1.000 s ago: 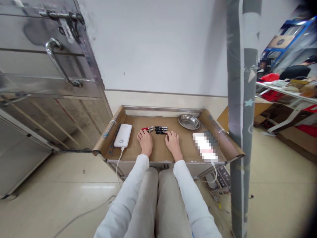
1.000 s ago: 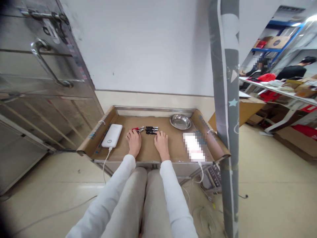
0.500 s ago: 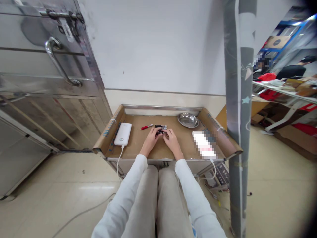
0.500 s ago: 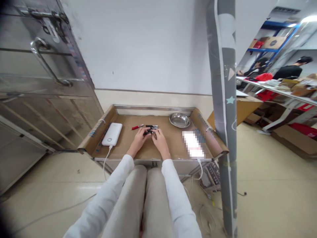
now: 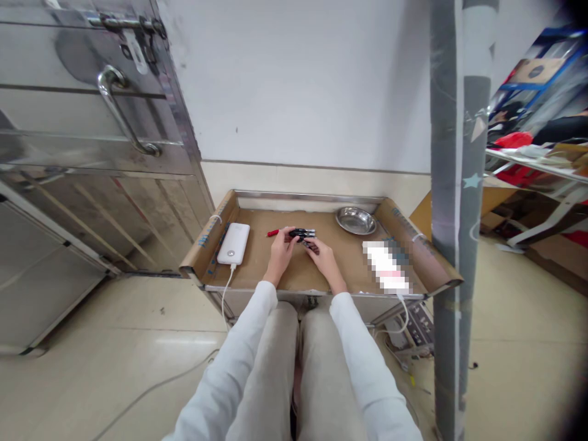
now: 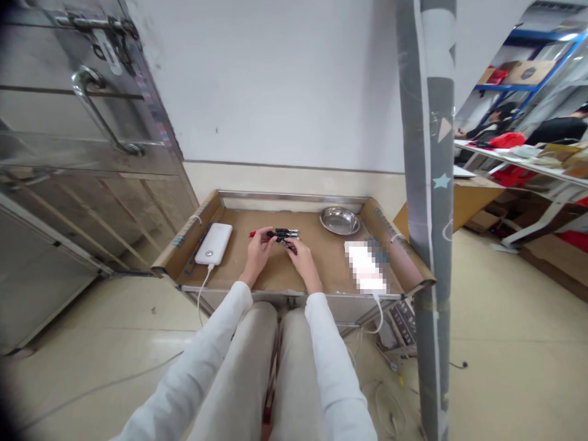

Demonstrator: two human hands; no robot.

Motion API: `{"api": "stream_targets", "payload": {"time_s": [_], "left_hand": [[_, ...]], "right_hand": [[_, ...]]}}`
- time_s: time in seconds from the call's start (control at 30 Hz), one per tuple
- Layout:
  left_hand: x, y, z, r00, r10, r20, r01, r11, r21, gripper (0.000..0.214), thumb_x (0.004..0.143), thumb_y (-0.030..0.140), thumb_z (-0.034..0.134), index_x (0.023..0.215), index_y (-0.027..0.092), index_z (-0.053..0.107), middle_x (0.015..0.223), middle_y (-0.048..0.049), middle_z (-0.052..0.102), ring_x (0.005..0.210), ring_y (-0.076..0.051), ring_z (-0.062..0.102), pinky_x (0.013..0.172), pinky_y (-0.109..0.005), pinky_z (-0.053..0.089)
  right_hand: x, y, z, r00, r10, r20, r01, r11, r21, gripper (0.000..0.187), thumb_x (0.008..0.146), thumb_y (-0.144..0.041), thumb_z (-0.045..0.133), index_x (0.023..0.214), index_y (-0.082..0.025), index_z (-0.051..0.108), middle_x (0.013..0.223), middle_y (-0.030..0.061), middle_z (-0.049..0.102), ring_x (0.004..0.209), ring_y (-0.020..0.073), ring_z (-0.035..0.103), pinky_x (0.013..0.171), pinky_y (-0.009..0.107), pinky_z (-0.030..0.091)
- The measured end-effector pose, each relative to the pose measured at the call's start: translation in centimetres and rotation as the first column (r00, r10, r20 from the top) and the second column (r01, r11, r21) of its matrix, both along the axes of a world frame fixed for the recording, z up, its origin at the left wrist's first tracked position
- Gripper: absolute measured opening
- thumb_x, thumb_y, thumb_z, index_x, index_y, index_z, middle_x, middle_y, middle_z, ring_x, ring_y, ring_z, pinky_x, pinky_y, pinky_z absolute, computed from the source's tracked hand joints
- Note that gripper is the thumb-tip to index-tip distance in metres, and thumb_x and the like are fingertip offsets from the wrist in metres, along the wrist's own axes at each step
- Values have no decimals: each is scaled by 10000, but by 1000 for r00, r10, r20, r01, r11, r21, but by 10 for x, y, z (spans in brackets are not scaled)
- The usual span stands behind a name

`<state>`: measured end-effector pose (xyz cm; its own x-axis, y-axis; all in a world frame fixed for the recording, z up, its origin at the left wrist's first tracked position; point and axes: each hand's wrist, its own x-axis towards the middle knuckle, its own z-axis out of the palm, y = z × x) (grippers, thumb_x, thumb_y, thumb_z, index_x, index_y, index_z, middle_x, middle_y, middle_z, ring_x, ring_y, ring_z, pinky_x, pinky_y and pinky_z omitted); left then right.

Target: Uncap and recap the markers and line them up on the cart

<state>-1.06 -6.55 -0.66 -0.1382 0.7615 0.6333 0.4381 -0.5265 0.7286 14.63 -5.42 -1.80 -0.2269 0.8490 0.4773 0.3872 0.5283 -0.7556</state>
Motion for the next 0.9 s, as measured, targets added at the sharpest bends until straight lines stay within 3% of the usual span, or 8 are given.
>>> {"api": "stream_targets", "payload": {"time_s": [0.23, 0.33, 0.43, 0.57, 0.63, 0.77, 0.9], "left_hand": [[-2, -5, 6, 994, 63, 84, -64, 998, 2, 251, 912, 354, 473, 1091, 183, 515, 1050, -85, 608, 922, -147, 605, 843, -302, 503], [-4, -7, 7, 991, 77, 110, -77, 997, -6, 252, 913, 347, 468, 1097, 180, 511, 1061, -90, 604, 935, -149, 598, 851, -303, 494], [-5, -7, 5, 993, 33, 115, -28, 999, -45, 231, 903, 335, 485, 1066, 175, 522, 1068, -90, 612, 911, -149, 607, 825, -295, 498], [-7, -8, 0, 981, -184, -58, 171, 968, -183, 119, 868, 287, 541, 933, 190, 565, 927, -32, 651, 810, -137, 619, 768, -270, 499], [-6, -8, -1, 952, -241, -187, 192, 950, -246, 62, 856, 255, 554, 873, 199, 575, 849, -11, 644, 789, -144, 611, 759, -275, 494], [-3, -2, -4, 915, -148, -374, 77, 977, -199, 14, 843, 207, 565, 849, 200, 576, 883, -29, 602, 891, -180, 578, 831, -327, 474], [-1, 8, -10, 928, -100, -359, 45, 986, -158, 97, 868, 163, 509, 921, 194, 583, 960, -55, 557, 904, -177, 572, 863, -350, 476]], "right_hand": [[-1, -4, 4, 997, -71, -14, 70, 997, -28, 204, 837, -324, 527, 942, -202, 652, 943, 67, 705, 808, 190, 662, 778, 331, 518], [1, -5, 7, 996, -94, 7, 94, 995, 19, 203, 853, -320, 514, 937, -198, 653, 949, 65, 699, 836, 192, 651, 796, 327, 506], [3, -6, 9, 978, -204, 32, 201, 975, 94, 227, 885, -303, 466, 958, -189, 648, 974, 82, 679, 895, 201, 626, 844, 337, 478], [5, -9, 9, 946, -316, 76, 304, 942, 140, 282, 920, -293, 398, 1009, -180, 640, 984, 101, 650, 916, 209, 604, 871, 351, 457], [5, -12, 9, 945, -307, 116, 287, 945, 156, 292, 930, -291, 383, 1042, -191, 633, 992, 95, 639, 923, 205, 600, 873, 346, 456], [2, -17, 9, 942, -244, 230, 203, 961, 187, 285, 934, -281, 387, 1079, -219, 624, 1010, 75, 621, 947, 195, 595, 876, 331, 462], [1, -15, 7, 936, -194, 295, 143, 972, 185, 274, 929, -264, 402, 1084, -239, 626, 1010, 66, 605, 970, 193, 582, 888, 331, 462]]}}
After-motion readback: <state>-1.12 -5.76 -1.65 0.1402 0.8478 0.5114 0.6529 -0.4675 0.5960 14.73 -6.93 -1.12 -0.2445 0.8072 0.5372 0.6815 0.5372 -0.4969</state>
